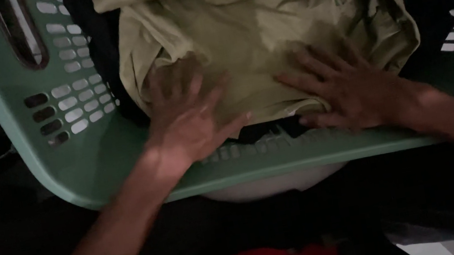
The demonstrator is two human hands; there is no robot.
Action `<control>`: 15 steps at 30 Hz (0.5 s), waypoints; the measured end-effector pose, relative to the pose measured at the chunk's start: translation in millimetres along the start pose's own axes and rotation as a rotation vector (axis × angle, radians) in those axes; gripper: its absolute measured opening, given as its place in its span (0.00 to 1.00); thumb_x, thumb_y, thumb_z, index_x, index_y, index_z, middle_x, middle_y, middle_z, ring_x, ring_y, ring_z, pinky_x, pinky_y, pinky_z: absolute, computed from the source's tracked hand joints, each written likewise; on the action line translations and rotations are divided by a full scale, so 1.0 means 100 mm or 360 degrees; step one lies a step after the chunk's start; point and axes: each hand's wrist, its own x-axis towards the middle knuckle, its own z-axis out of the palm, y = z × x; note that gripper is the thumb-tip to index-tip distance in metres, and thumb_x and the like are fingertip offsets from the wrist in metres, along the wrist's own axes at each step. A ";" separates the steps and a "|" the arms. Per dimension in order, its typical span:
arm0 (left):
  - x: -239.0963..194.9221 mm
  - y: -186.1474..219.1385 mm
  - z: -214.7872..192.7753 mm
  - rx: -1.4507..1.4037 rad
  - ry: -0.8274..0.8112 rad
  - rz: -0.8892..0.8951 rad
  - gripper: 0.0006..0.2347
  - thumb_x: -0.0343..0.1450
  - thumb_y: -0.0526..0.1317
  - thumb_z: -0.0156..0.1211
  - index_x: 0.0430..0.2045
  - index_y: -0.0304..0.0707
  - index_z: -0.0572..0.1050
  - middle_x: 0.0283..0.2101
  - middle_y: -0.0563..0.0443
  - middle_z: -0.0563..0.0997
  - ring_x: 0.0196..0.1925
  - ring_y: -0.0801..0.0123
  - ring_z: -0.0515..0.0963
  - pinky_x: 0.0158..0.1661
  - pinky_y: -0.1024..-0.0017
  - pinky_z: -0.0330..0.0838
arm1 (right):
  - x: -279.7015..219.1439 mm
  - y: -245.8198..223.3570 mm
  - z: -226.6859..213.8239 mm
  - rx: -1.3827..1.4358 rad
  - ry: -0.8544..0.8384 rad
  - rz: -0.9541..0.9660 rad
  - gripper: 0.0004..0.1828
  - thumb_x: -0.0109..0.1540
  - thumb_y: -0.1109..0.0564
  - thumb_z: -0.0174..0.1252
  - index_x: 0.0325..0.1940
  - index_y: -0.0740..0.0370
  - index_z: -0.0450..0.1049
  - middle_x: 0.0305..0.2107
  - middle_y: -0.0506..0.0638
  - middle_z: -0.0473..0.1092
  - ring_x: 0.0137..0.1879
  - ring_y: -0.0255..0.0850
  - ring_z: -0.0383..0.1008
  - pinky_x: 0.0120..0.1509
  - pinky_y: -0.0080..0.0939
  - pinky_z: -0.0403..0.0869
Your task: Unloading clean clothes from a dryer into a laundry basket and smoothing them down.
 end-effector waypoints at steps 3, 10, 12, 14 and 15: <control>0.03 -0.02 0.12 -0.0051 -0.0240 -0.0148 0.41 0.68 0.76 0.33 0.72 0.54 0.58 0.73 0.29 0.56 0.75 0.30 0.46 0.65 0.30 0.25 | 0.01 0.01 0.02 -0.0117 0.0105 -0.0007 0.49 0.62 0.20 0.37 0.83 0.34 0.35 0.78 0.53 0.39 0.79 0.63 0.39 0.72 0.79 0.42; 0.16 0.02 -0.15 0.0036 0.0038 -0.0058 0.38 0.72 0.71 0.40 0.71 0.45 0.59 0.66 0.28 0.64 0.65 0.32 0.61 0.57 0.37 0.51 | 0.01 0.07 -0.26 0.0111 0.0066 0.0033 0.56 0.59 0.19 0.41 0.82 0.44 0.34 0.78 0.55 0.34 0.81 0.56 0.33 0.76 0.71 0.35; 0.20 0.01 -0.20 -0.0041 0.0187 -0.0024 0.36 0.73 0.68 0.49 0.68 0.42 0.64 0.64 0.25 0.66 0.65 0.31 0.62 0.56 0.41 0.53 | 0.06 0.14 -0.30 0.0112 0.0101 0.0047 0.56 0.59 0.20 0.40 0.82 0.44 0.32 0.79 0.54 0.31 0.81 0.58 0.29 0.76 0.71 0.36; 0.27 -0.01 -0.23 0.0273 0.0341 0.0040 0.34 0.72 0.65 0.53 0.65 0.37 0.68 0.49 0.35 0.71 0.45 0.46 0.67 0.46 0.54 0.57 | 0.15 0.26 -0.28 -0.0048 0.0295 -0.0122 0.57 0.61 0.21 0.40 0.83 0.51 0.31 0.76 0.63 0.38 0.79 0.63 0.36 0.76 0.76 0.33; 0.31 -0.03 -0.26 0.0282 0.0353 0.0040 0.34 0.72 0.65 0.53 0.65 0.37 0.68 0.49 0.35 0.71 0.45 0.46 0.67 0.46 0.54 0.57 | 0.16 0.24 -0.34 -0.0058 0.0306 -0.0122 0.57 0.61 0.21 0.40 0.83 0.51 0.31 0.76 0.63 0.38 0.79 0.63 0.36 0.76 0.76 0.33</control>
